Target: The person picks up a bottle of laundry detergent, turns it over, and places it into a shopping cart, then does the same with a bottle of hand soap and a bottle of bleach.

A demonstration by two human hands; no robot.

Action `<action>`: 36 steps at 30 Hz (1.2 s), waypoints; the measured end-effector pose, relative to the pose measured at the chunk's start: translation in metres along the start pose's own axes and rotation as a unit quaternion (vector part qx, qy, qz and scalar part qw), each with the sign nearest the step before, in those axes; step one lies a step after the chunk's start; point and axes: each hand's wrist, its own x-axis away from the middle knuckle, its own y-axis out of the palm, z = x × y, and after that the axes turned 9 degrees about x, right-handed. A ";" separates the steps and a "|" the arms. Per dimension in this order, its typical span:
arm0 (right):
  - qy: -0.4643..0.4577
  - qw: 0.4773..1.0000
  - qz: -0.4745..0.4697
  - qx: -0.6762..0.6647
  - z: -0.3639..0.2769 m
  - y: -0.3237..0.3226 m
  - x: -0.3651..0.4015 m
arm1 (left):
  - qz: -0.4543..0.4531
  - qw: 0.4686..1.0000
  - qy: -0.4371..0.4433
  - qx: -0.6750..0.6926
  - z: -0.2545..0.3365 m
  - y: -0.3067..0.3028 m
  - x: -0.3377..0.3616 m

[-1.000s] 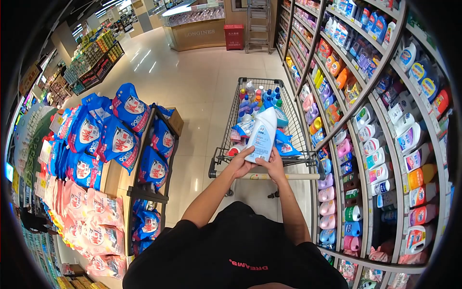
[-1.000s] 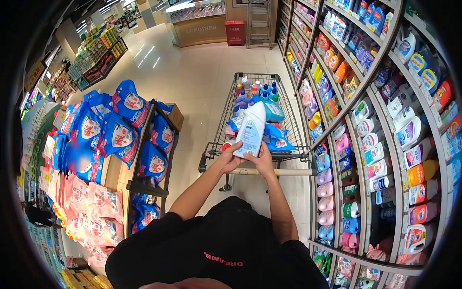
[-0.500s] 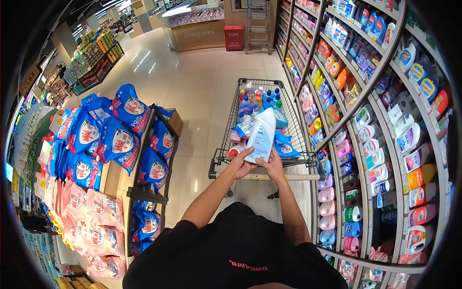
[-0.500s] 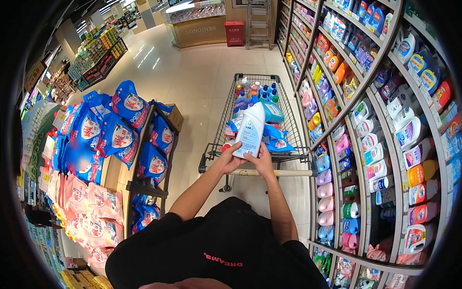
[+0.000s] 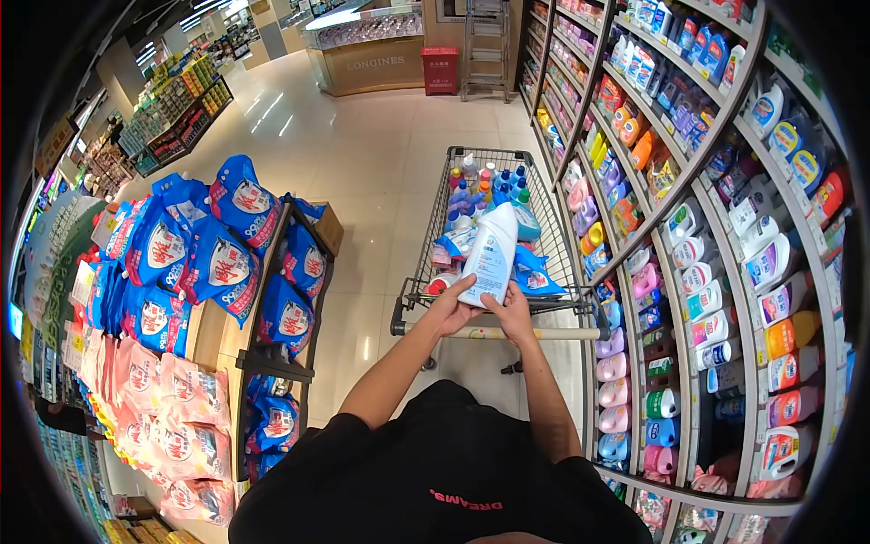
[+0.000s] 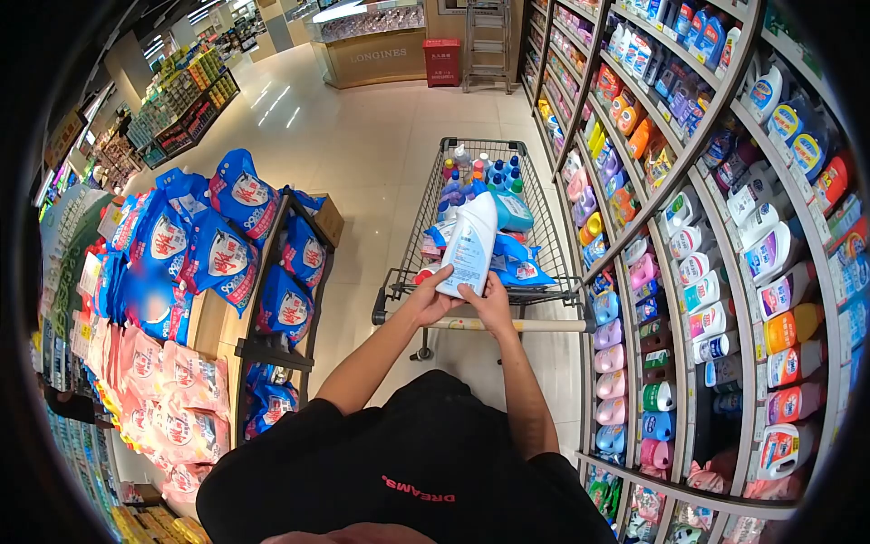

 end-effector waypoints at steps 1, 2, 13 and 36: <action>-0.003 1.000 0.004 0.002 -0.001 0.000 0.001 | 0.001 1.000 0.000 0.002 0.000 0.000 0.000; -0.007 1.000 0.007 0.003 -0.001 0.000 0.001 | 0.000 1.000 0.000 0.002 0.000 0.000 0.000; -0.014 1.000 0.004 -0.009 0.000 0.001 0.000 | -0.015 1.000 0.000 0.006 0.001 0.001 0.001; -0.014 1.000 -0.002 0.000 -0.001 0.001 0.000 | -0.014 1.000 -0.001 0.014 0.001 0.001 0.000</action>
